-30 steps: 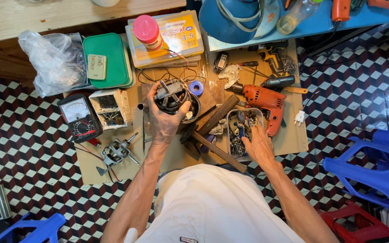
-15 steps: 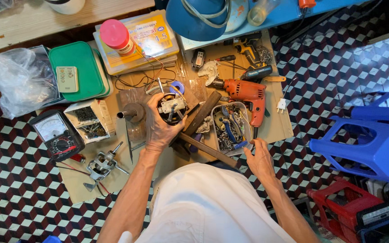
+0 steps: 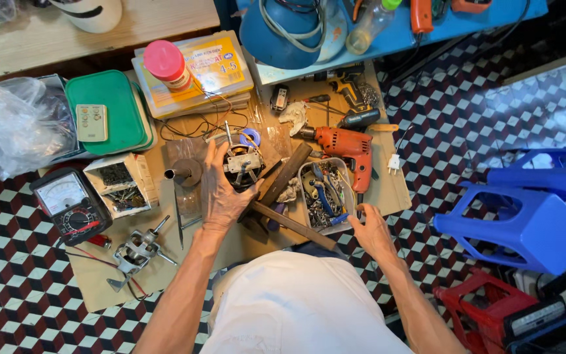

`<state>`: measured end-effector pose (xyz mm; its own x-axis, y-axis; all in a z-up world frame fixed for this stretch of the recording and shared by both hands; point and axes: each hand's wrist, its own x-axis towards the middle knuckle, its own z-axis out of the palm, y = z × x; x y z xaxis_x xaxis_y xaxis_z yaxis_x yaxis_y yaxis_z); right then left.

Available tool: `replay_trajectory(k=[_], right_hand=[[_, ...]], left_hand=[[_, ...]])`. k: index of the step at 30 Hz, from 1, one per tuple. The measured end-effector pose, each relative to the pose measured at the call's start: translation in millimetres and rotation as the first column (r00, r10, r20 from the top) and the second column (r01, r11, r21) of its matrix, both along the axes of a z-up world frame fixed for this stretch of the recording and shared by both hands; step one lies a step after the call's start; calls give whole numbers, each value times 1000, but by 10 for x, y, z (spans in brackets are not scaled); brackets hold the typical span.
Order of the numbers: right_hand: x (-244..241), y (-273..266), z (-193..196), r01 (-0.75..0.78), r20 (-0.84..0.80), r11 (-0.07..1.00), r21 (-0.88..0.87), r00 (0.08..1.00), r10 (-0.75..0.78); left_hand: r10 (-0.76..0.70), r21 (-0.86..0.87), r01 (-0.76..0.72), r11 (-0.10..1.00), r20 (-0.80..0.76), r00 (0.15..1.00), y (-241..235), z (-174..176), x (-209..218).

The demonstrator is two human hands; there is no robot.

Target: The person disassembles a small electrical motor, removes the rotor, and uses a cordless drill to tighten screws on the motor housing. They then use a screwdriver to adjust internal components and reassemble the motor parts on a cluttered workbench.

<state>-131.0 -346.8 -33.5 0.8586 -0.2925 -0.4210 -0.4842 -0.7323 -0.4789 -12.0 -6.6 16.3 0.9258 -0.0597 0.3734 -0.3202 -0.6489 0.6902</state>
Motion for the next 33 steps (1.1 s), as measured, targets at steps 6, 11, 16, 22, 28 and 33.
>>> replay_trajectory(k=[6, 11, 16, 22, 28, 33], right_hand=[[918, -345, 25, -76, 191, 991, 109, 980, 54], [1754, -534, -18, -215, 289, 957, 195, 945, 154], [2483, -728, -41, -282, 342, 939, 196, 917, 204], [2603, -757, -35, -374, 361, 905, 200, 887, 287], [2404, -588, -116, -442, 255, 878, 187, 884, 391], [1895, -227, -194, -578, 64, 774, 257, 810, 583]], left_hand=[[301, -87, -330, 940, -245, 922, -411, 100, -135], [476, -86, -518, 851, -288, 831, -693, 186, -85], [507, -76, -542, 837, -269, 819, -714, 187, -67], [477, -80, -522, 849, -310, 822, -649, 168, -74], [489, -69, -530, 845, -299, 820, -648, 105, -107], [483, -101, -534, 839, -313, 818, -635, 79, -98]])
